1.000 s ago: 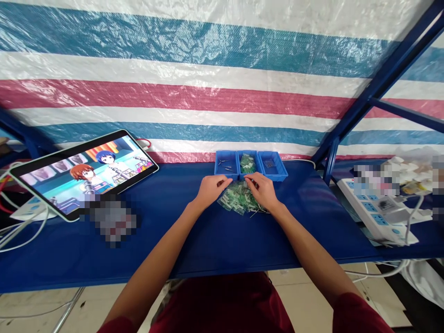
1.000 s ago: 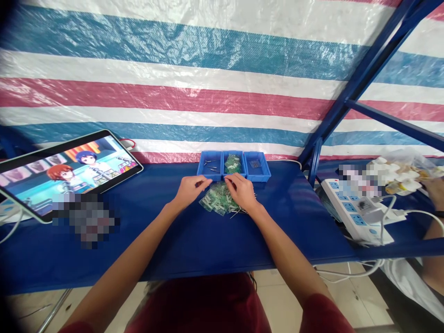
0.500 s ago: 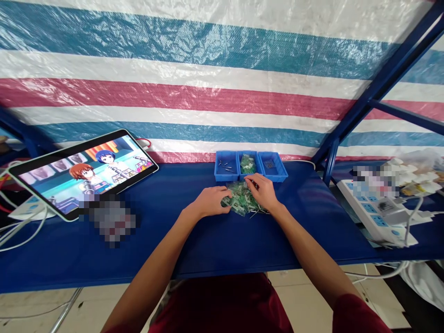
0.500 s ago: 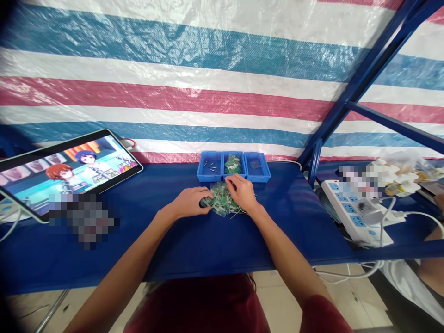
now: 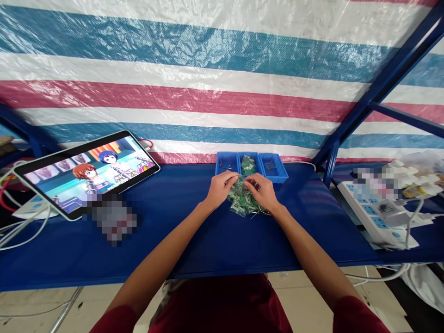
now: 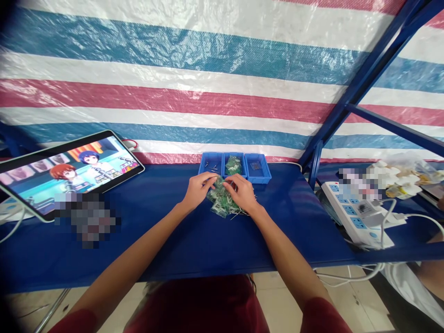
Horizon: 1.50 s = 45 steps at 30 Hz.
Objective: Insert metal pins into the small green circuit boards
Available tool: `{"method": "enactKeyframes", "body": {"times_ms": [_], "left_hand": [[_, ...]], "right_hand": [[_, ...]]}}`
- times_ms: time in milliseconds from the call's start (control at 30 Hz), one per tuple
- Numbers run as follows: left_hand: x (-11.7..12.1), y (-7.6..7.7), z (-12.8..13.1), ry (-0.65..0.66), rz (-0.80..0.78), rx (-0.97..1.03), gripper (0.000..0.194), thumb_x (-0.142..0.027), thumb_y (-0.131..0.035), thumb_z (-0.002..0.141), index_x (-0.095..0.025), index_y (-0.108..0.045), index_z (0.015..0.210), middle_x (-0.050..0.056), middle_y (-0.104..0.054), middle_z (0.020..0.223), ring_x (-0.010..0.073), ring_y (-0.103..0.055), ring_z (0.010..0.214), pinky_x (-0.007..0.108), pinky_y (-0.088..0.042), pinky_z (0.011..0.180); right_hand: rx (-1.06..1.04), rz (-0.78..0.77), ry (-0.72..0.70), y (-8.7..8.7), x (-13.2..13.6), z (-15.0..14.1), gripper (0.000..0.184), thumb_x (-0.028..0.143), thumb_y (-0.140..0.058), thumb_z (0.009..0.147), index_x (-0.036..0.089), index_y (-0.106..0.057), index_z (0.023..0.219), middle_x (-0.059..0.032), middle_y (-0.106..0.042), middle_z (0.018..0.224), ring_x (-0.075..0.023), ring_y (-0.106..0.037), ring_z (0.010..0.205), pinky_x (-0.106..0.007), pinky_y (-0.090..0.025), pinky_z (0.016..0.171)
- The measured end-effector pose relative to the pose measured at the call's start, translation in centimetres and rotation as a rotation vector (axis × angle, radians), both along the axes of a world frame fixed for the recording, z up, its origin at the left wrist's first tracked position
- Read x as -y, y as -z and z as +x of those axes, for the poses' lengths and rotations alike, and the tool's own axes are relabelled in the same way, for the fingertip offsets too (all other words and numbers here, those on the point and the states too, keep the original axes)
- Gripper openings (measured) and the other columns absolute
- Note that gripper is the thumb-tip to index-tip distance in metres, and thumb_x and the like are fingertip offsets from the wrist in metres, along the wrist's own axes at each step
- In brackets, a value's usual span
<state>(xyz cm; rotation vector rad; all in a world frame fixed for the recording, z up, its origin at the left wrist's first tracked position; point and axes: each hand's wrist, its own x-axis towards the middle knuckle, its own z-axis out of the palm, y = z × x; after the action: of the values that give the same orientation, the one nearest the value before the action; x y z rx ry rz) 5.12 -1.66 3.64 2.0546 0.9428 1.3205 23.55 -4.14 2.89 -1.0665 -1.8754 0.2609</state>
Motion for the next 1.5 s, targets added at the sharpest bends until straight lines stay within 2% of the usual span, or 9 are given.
{"method": "enactKeyframes", "body": {"times_ms": [167,300,633,833,1033,1200,1267,1367,1500], "left_hand": [[0.1,2.2,0.4,0.010,-0.172,0.154,0.034,-0.045,-0.060,0.087,-0.016,-0.068,0.102,0.007,-0.071,0.099,0.0159,-0.068,0.063,0.028,-0.060,0.060],[0.5,2.6,0.0,0.069,-0.288,0.212,0.039,-0.045,-0.069,0.079,-0.016,-0.067,0.103,0.007,-0.071,0.094,0.0181,-0.069,0.068,0.029,-0.061,0.062],[0.9,2.7,0.1,0.020,-0.217,0.249,0.027,-0.042,-0.068,0.081,-0.015,-0.067,0.085,0.002,-0.067,0.066,0.0145,-0.064,0.053,0.027,-0.057,0.055],[0.9,3.0,0.1,0.049,-0.309,0.292,0.042,-0.044,-0.073,0.077,-0.017,-0.062,0.108,0.002,-0.069,0.072,0.0161,-0.067,0.060,0.029,-0.059,0.062],[1.1,2.7,0.4,0.077,-0.369,0.286,0.036,-0.047,-0.072,0.076,-0.013,-0.064,0.068,0.004,-0.067,0.065,0.0186,-0.067,0.063,0.030,-0.056,0.064],[1.4,2.0,0.3,0.085,-0.390,0.327,0.034,-0.045,-0.071,0.077,-0.014,-0.062,0.067,0.000,-0.062,0.060,0.0137,-0.060,0.058,0.025,-0.050,0.061],[1.4,1.7,0.2,0.106,-0.407,0.357,0.033,-0.044,-0.071,0.078,-0.013,-0.063,0.069,0.000,-0.061,0.061,0.0133,-0.059,0.059,0.025,-0.050,0.062],[1.3,1.6,0.2,0.176,-0.482,0.412,0.031,-0.043,-0.071,0.078,-0.013,-0.065,0.074,0.001,-0.063,0.064,0.0140,-0.060,0.059,0.027,-0.051,0.062],[1.1,1.7,0.2,0.264,-0.591,0.456,0.033,-0.044,-0.071,0.078,-0.013,-0.064,0.076,0.002,-0.064,0.063,0.0136,-0.058,0.055,0.026,-0.049,0.056]], "right_hand": [[0.064,0.017,0.003,0.5,-0.3,0.1,0.033,0.041,-0.041,0.098,0.020,-0.060,0.081,-0.0039,-0.057,0.072,-0.0163,-0.053,0.064,-0.029,-0.043,0.061],[0.062,0.024,-0.001,0.5,-0.2,0.0,0.032,0.040,-0.040,0.098,0.020,-0.059,0.082,-0.0042,-0.058,0.073,-0.0166,-0.054,0.066,-0.028,-0.043,0.062],[0.024,-0.069,-0.069,0.5,-0.2,-0.1,0.031,0.048,-0.051,0.092,0.019,-0.062,0.087,-0.0029,-0.061,0.068,-0.0154,-0.055,0.056,-0.027,-0.044,0.054],[-0.026,-0.055,-0.027,0.5,-0.2,-0.1,0.031,0.046,-0.052,0.092,0.019,-0.063,0.082,-0.0028,-0.062,0.067,-0.0154,-0.055,0.057,-0.028,-0.044,0.056],[-0.090,-0.088,0.006,0.0,0.1,-0.1,0.029,0.039,-0.055,0.091,0.019,-0.059,0.071,0.0004,-0.056,0.057,-0.0132,-0.051,0.051,-0.026,-0.041,0.054],[-0.114,-0.115,-0.009,0.2,0.1,-0.1,0.023,0.034,-0.052,0.092,0.018,-0.068,0.088,0.0008,-0.059,0.055,-0.0143,-0.056,0.050,-0.028,-0.047,0.058],[-0.115,-0.123,-0.053,0.3,0.2,0.0,0.027,0.031,-0.047,0.094,0.020,-0.067,0.109,0.0000,-0.062,0.061,-0.0152,-0.059,0.053,-0.029,-0.050,0.062],[-0.114,-0.084,-0.141,0.3,0.2,0.1,0.039,0.024,-0.040,0.095,0.024,-0.055,0.132,-0.0046,-0.068,0.089,-0.0150,-0.062,0.065,-0.030,-0.053,0.065],[-0.040,0.062,-0.167,0.3,0.1,0.1,0.037,0.019,-0.044,0.092,0.025,-0.060,0.126,-0.0084,-0.062,0.110,-0.0165,-0.060,0.081,-0.031,-0.054,0.070]]}}
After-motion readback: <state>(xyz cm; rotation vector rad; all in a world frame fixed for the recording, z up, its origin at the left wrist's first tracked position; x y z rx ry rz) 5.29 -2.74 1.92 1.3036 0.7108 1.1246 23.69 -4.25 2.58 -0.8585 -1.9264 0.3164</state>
